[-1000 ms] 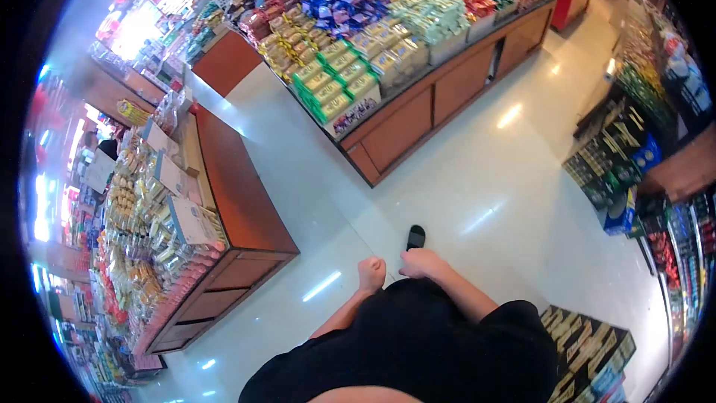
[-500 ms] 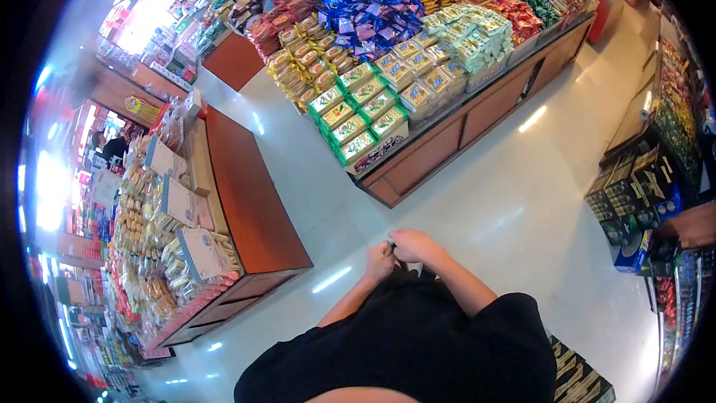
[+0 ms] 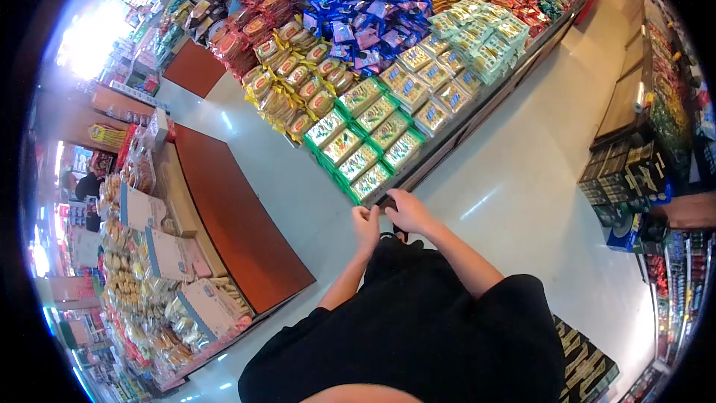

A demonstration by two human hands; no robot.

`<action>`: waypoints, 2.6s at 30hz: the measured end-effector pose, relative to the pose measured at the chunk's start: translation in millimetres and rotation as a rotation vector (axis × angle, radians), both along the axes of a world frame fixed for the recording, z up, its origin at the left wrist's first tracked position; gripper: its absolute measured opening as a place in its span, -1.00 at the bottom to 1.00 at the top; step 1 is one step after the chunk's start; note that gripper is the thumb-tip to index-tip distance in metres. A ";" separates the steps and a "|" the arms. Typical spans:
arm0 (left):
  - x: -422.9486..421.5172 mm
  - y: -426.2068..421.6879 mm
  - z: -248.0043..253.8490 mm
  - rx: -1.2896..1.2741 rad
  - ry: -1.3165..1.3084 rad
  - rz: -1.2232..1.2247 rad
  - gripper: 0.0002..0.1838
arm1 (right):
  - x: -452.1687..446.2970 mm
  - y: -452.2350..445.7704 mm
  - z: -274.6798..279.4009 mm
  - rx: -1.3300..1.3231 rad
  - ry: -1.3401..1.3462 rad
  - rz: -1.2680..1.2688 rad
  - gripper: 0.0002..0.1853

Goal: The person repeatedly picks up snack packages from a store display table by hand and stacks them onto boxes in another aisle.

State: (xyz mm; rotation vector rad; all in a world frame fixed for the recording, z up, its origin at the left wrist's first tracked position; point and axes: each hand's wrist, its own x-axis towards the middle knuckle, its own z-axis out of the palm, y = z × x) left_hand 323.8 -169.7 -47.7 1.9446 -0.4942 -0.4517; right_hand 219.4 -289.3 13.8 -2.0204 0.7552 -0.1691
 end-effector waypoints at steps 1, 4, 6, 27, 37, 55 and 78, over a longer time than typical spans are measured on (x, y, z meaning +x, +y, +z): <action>17.6 -8.0 -2.3 -0.001 0.033 0.061 -0.63 | 17.7 -13.3 2.4 0.031 0.037 -0.018 -0.49; 67.6 -28.1 -15.9 0.022 0.094 0.191 -0.53 | 58.6 -31.3 -10.6 0.005 0.055 -0.168 -0.44; 91.5 -40.2 -21.9 0.062 0.096 0.210 -0.49 | 78.2 -43.3 -20.0 -0.001 0.063 -0.250 -0.43; 78.0 17.6 -28.8 -0.051 0.328 -0.243 -0.68 | 51.3 -17.5 -37.1 0.074 0.035 -0.501 -0.68; -73.0 -4.5 -3.2 0.116 -0.217 -1.014 -0.65 | -175.8 70.2 -33.8 -0.013 0.125 -0.997 -0.71; -446.3 75.9 -9.7 0.030 -0.370 -2.132 -0.75 | -440.1 367.8 -26.0 0.063 0.192 -2.129 -0.76; -989.2 358.1 33.7 -0.165 -0.045 -2.921 -0.70 | -818.8 656.4 -7.7 -0.160 0.077 -3.116 -0.76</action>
